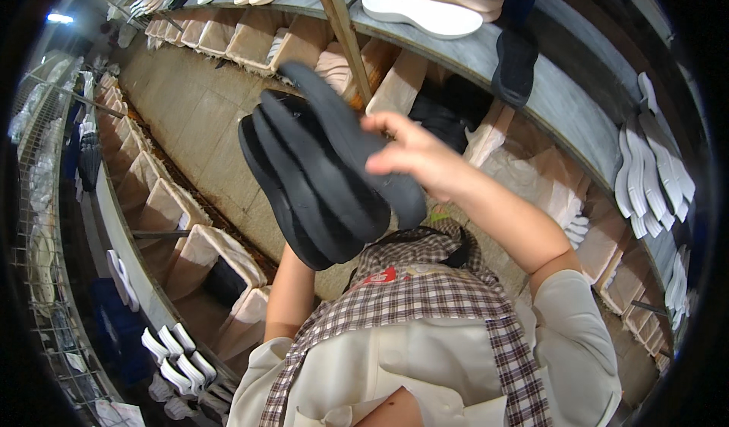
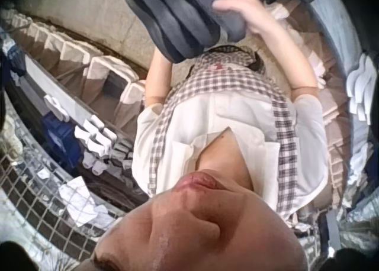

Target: The person picks up pairs of slippers in white, black, and pink, turns them over to view the soles, and places them into fabric bins or onto shelves. The person handles each pair individually and arranges them by color and type.

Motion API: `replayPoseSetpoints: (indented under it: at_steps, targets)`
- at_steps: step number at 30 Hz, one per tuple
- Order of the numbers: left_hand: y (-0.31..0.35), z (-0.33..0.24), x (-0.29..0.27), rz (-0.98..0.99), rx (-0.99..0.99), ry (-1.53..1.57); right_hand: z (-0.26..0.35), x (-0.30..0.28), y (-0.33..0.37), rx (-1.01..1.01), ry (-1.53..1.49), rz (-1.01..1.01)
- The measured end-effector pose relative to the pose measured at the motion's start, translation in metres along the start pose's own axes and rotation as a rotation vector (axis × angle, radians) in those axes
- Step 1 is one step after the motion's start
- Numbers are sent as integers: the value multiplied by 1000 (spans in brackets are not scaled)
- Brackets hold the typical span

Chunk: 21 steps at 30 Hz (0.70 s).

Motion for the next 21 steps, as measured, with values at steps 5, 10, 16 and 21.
replayPoseSetpoints:
  at_steps: [5,10,16,21]
  targets:
    - [18,-18,-11,-61,220,245,11,-8,-7,21,-979,118]
    - [27,-11,-9,100,147,498,-14,-21,-9,10,-985,-36]
    - [28,-16,-42,-159,132,133,-47,-13,-11,50,-623,-123]
    - [16,-8,-31,-7,46,232,-75,-8,-22,68,-799,-5]
Point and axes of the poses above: each hand's wrist, its own y-axis away from the middle knuckle, its own x-axis out of the palm, z = x × y, the point moved 9 cm from there along -y, towards the middle knuckle, and after that the axes turned 1 degree about y, right-handed, at the moved point
